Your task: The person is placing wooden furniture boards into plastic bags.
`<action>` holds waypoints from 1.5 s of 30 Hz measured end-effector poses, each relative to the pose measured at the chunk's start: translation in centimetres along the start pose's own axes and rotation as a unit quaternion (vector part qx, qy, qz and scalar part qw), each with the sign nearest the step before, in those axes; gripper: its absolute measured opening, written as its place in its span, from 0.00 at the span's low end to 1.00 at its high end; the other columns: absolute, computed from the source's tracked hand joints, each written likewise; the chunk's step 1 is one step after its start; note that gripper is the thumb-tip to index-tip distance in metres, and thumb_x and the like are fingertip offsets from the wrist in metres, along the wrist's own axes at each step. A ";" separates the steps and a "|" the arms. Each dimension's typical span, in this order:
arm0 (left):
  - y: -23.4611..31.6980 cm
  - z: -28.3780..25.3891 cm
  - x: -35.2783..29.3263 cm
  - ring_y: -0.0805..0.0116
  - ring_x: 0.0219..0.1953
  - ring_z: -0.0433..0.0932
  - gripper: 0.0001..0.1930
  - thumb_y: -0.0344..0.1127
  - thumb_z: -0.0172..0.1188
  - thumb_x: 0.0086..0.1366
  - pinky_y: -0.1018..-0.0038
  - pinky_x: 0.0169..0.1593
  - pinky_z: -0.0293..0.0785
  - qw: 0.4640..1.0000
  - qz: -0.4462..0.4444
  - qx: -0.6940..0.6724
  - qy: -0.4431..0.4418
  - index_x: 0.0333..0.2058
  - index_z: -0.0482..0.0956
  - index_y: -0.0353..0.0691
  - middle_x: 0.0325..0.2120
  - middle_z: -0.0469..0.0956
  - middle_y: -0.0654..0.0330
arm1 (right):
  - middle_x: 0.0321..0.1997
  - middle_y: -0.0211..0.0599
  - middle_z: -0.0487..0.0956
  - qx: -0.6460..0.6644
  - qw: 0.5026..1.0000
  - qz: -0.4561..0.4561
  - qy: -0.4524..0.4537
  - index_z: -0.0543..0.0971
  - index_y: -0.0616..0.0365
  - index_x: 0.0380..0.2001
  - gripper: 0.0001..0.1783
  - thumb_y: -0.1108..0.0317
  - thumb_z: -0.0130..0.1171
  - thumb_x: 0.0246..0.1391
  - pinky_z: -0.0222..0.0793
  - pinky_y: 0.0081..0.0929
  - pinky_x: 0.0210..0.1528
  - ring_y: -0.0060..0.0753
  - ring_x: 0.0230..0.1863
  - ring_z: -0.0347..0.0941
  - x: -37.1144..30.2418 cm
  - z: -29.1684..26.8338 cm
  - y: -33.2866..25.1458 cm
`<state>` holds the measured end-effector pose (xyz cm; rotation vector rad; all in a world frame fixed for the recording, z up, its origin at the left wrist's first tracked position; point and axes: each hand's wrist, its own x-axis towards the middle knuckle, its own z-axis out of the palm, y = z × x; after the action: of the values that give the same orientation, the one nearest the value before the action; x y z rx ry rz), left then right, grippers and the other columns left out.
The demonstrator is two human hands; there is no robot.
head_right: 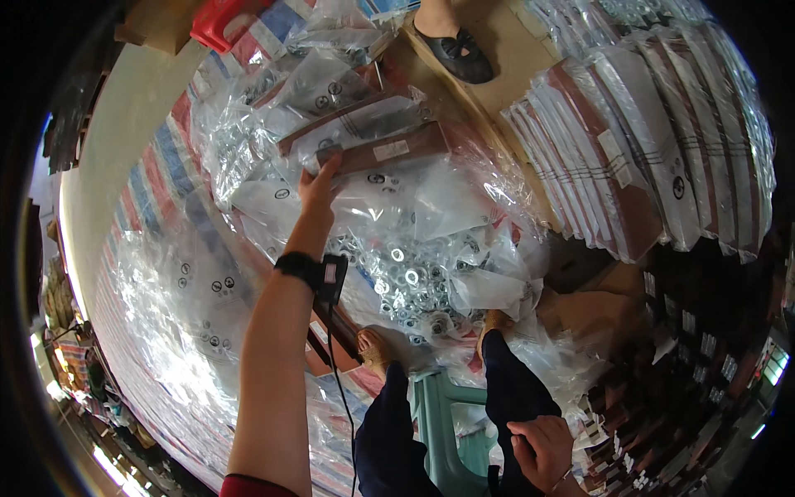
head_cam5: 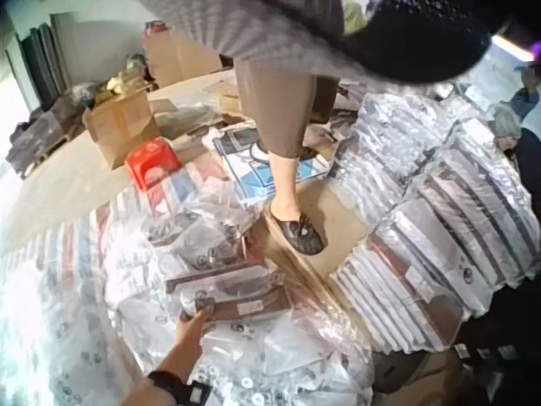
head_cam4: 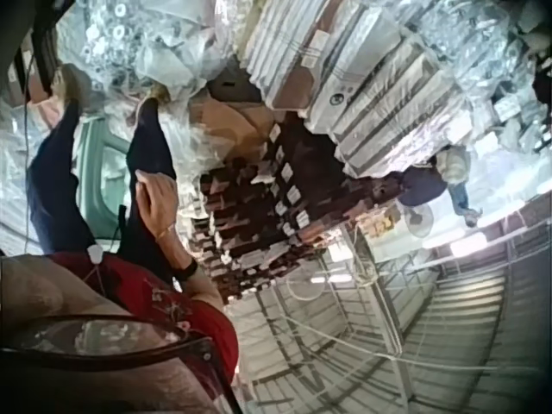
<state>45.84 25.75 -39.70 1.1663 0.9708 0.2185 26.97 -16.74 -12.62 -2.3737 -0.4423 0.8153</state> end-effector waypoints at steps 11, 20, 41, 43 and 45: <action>15.2 -13.0 -19.6 0.65 0.49 0.74 0.19 0.37 0.60 0.62 0.65 0.49 0.74 0.986 0.013 -0.112 -0.121 0.50 0.72 0.39 0.44 0.76 0.61 | 0.28 0.31 0.78 0.019 0.987 -0.097 0.124 0.77 0.54 0.36 0.11 0.73 0.62 0.45 0.66 0.31 0.40 0.35 0.34 0.75 -2.6 1.5 0.9; 25.2 -17.4 -44.1 0.69 0.47 0.75 0.23 0.44 0.57 0.63 0.72 0.51 0.70 0.966 0.068 -0.007 -0.250 0.50 0.73 0.34 0.45 0.77 0.59 | 0.63 0.38 0.65 0.675 0.725 -0.128 -0.054 0.59 0.58 0.63 0.34 0.51 0.52 0.60 0.64 0.33 0.59 0.35 0.60 0.66 -4.7 -1.1 0.7; 9.4 -11.8 -51.2 0.60 0.59 0.66 0.46 0.73 0.35 0.62 0.61 0.59 0.64 0.888 -0.070 0.101 -0.442 0.67 0.46 0.43 0.62 0.60 0.53 | 0.49 0.35 0.77 0.539 0.829 -0.018 -0.146 0.69 0.64 0.55 0.33 0.62 0.65 0.47 0.68 0.25 0.53 0.28 0.48 0.74 -24.1 -2.0 1.5; 7.2 -12.0 -52.7 0.58 0.60 0.65 0.47 0.75 0.32 0.60 0.59 0.59 0.64 0.903 -0.158 0.041 -0.397 0.67 0.47 0.45 0.63 0.60 0.53 | 0.49 0.36 0.76 0.584 0.802 -0.016 -0.128 0.69 0.63 0.55 0.32 0.61 0.65 0.47 0.69 0.26 0.53 0.29 0.49 0.74 -24.2 -2.1 1.8; 5.9 -11.9 -54.5 0.52 0.58 0.67 0.46 0.75 0.30 0.61 0.58 0.61 0.63 0.907 -0.187 0.017 -0.377 0.64 0.57 0.41 0.59 0.65 0.50 | 0.49 0.35 0.77 0.588 0.797 -0.014 -0.135 0.69 0.63 0.55 0.32 0.62 0.64 0.48 0.70 0.26 0.52 0.29 0.48 0.74 -24.1 -2.1 2.0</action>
<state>6.52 3.26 -6.54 0.9463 0.4814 -0.5337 10.33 -30.59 -1.70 -1.0854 -0.0099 1.0033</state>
